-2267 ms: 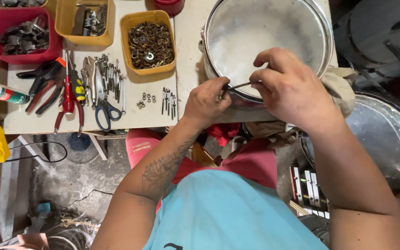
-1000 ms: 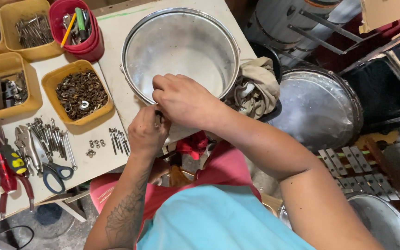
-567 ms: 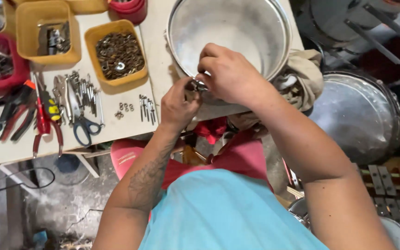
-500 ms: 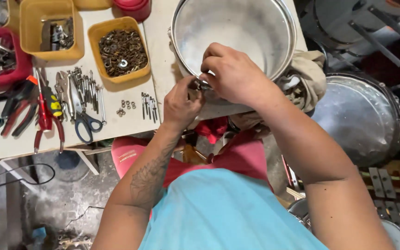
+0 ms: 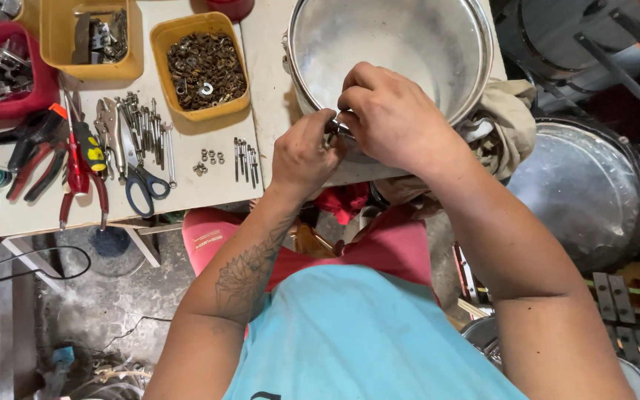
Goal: Wiping a drum shell with a cloth and assembling hardware components into the shell by hand
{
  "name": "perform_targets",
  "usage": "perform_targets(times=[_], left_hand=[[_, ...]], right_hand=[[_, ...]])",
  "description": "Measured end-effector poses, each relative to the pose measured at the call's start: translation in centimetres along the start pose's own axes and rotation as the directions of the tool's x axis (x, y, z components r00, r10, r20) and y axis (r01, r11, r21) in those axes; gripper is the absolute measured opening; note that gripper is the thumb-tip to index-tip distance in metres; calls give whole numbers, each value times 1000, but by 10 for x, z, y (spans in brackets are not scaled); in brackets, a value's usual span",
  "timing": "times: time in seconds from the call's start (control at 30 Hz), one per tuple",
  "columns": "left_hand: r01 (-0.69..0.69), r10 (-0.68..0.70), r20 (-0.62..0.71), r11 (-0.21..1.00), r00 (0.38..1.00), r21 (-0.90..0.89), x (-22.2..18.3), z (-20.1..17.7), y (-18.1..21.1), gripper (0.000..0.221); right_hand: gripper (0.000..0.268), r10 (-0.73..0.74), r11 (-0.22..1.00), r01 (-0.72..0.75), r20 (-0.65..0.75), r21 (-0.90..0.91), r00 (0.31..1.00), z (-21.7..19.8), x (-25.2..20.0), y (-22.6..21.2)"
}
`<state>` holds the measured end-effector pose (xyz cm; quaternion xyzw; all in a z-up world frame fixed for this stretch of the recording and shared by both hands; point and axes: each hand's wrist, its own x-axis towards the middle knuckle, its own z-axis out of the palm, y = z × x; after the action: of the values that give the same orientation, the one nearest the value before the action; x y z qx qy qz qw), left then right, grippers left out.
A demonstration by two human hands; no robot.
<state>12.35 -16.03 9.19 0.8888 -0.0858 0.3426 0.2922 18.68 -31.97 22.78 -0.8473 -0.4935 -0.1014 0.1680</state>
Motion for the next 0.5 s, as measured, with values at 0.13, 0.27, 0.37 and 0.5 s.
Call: perform_targets(times=[0.13, 0.27, 0.37, 0.5], left_hand=[[39, -40, 14, 999, 999, 26, 1, 0, 1, 42], [49, -48, 34, 998, 998, -33, -2, 2, -1, 41], [31, -29, 60, 999, 998, -39, 1, 2, 0, 43], [56, -56, 33, 998, 998, -6, 4, -1, 5, 44]], right_hand=[[14, -23, 1000, 23, -8, -5, 1000, 0, 1, 0], [14, -6, 1000, 5, -19, -27, 1000, -1, -1, -1], [13, -13, 999, 12, -34, -33, 999, 0, -1, 0], [14, -46, 998, 43, -61, -42, 997, 3, 0, 3]])
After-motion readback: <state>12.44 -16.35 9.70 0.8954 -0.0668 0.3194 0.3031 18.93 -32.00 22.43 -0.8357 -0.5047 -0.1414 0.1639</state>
